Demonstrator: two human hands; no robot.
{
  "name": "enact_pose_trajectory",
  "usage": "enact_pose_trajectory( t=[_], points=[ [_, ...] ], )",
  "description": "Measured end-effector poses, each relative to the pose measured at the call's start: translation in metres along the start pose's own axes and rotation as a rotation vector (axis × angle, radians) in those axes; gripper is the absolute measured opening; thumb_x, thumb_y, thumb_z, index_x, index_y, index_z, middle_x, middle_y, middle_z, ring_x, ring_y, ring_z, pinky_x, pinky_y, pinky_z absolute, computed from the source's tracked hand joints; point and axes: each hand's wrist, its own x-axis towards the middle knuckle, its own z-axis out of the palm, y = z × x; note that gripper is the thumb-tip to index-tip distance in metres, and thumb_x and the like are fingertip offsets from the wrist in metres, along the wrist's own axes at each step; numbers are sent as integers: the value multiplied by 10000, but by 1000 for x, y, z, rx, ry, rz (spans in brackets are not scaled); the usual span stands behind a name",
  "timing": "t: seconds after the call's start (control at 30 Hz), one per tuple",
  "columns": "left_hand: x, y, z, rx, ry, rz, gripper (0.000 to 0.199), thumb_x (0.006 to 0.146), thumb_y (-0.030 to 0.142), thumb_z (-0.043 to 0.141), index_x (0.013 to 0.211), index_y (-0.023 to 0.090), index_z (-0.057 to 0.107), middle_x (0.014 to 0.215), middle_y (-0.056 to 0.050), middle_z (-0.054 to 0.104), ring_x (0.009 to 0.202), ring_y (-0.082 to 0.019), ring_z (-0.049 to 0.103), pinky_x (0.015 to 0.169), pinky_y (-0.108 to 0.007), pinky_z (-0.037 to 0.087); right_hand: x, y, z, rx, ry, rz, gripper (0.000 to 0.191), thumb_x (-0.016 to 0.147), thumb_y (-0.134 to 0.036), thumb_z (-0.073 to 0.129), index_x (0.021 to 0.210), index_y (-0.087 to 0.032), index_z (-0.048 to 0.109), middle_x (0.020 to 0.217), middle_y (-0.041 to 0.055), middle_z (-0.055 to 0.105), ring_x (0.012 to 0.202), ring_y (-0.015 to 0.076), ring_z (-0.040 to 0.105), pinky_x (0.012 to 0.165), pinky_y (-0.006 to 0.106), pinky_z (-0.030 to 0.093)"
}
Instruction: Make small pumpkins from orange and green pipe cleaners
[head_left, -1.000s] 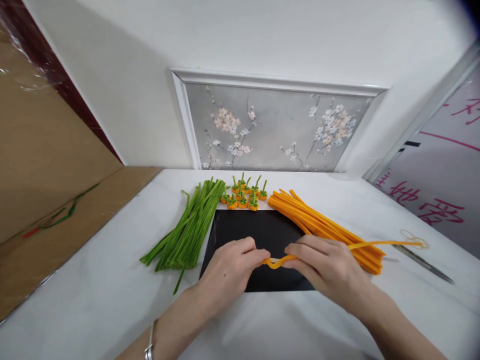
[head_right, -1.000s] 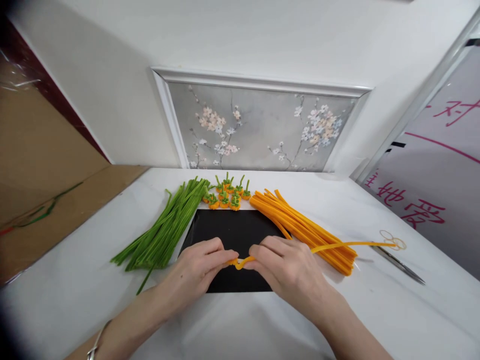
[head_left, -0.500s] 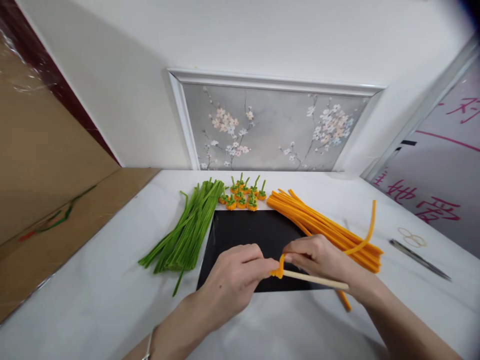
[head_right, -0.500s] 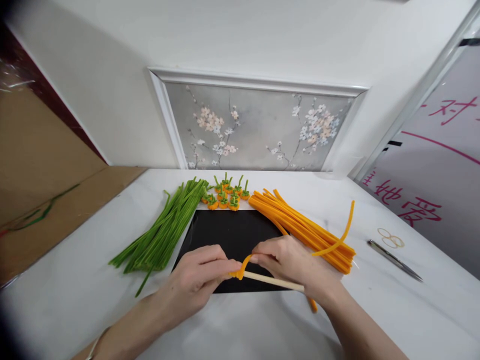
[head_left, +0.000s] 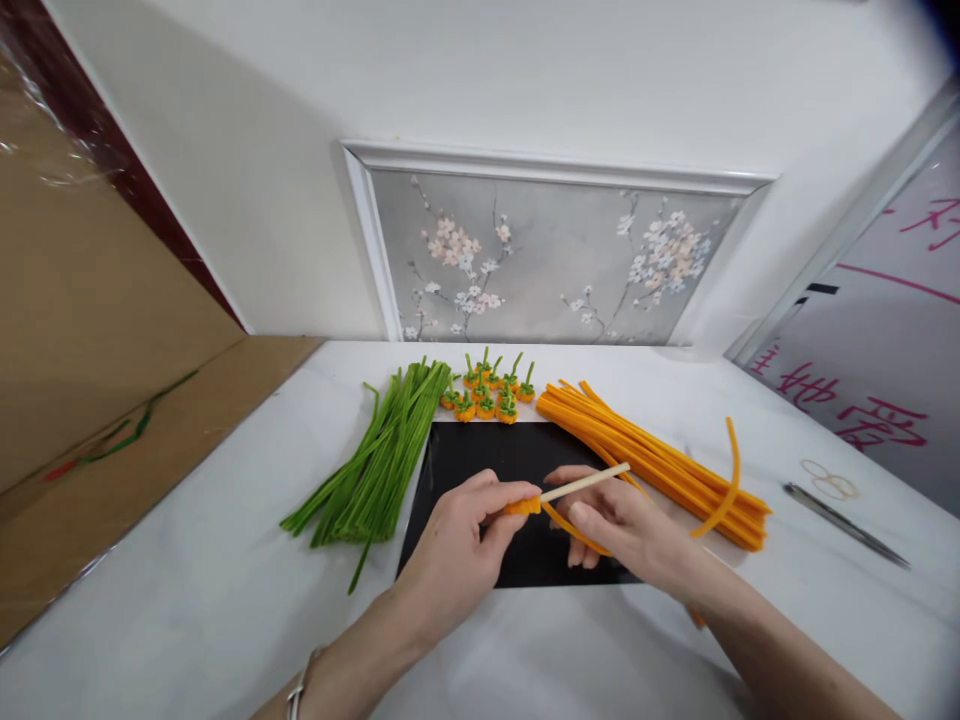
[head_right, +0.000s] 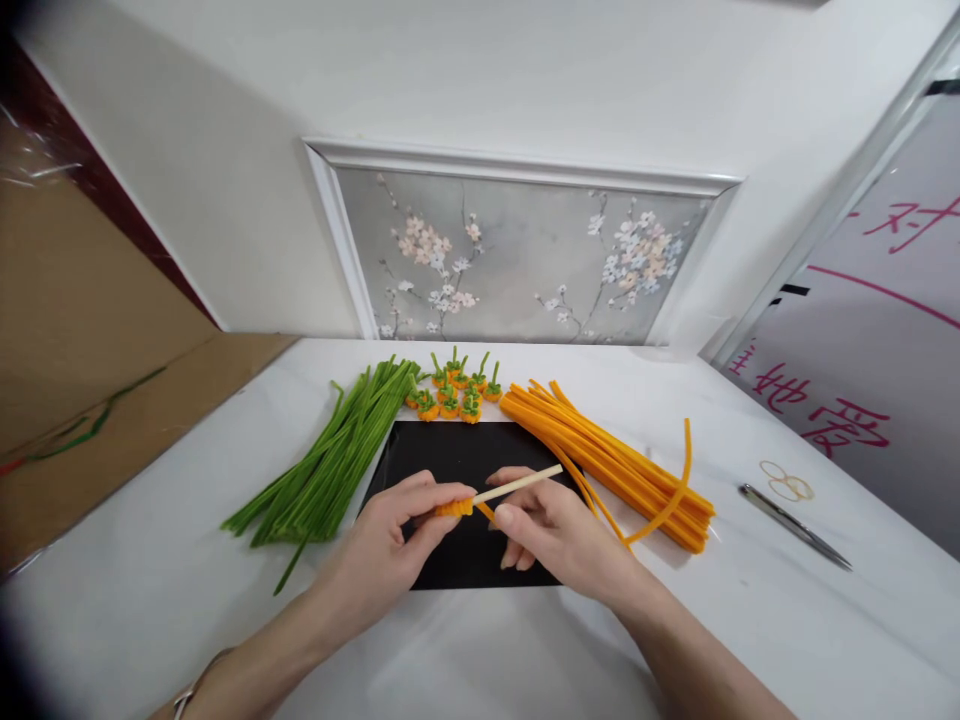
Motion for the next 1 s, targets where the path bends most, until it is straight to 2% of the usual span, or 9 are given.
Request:
enact_pose_trajectory(
  t=[0.07,0.13,0.27,0.37,0.57,0.7,0.83,1.0],
  points=[
    [0,1,2,-38,-11,-22,282,886,148,516,1057,240,720,732,17,526,617,-106,504,549,-203,391,4,3,8,109,29,2,416,787,-513,665,999,-170,565,839,24,609,611,137,636,547,271,557],
    [0,3,3,-99,-29,-42,269,877,156,526,1035,231,730,734,8,551,631,-114,504,560,-207,397,6,2,17,113,95,-9,375,754,-475,710,936,-178,571,741,-12,574,608,131,605,526,242,530],
    [0,4,5,-241,-65,-82,234,837,181,575,1004,215,734,755,-3,580,664,-123,516,599,-219,423,5,1,27,-8,200,-108,268,829,-444,639,794,-180,614,710,-4,574,601,117,537,527,228,479],
    [-1,2,7,-319,-74,-114,220,821,199,591,1004,204,713,774,-3,584,669,-125,527,619,-236,437,3,1,27,-78,193,-169,280,881,-431,579,783,-177,644,706,12,614,653,138,548,596,245,476],
    [-2,2,9,-422,-132,-182,229,818,154,569,1038,206,608,738,31,571,673,-117,527,639,-237,447,1,1,25,-124,180,-168,312,910,-406,532,724,-177,635,660,0,615,618,135,546,581,230,442],
    [-1,4,9,-542,-244,-217,133,864,257,564,976,184,559,803,15,569,687,-116,539,607,-230,460,1,0,26,-107,140,-188,270,912,-367,537,776,-172,665,708,12,640,652,144,561,602,237,445],
    [0,5,10,-412,-189,-181,147,924,317,504,943,182,561,754,26,556,675,-116,521,617,-234,438,2,0,28,-178,145,-208,262,932,-331,506,784,-171,650,706,13,631,649,146,562,597,241,441],
    [1,2,7,-227,-131,-103,163,923,186,462,997,190,607,844,2,645,761,-138,577,705,-253,448,-2,-3,24,-388,82,-197,117,919,-217,517,878,-195,625,769,2,646,672,144,586,607,235,442]
  ],
)
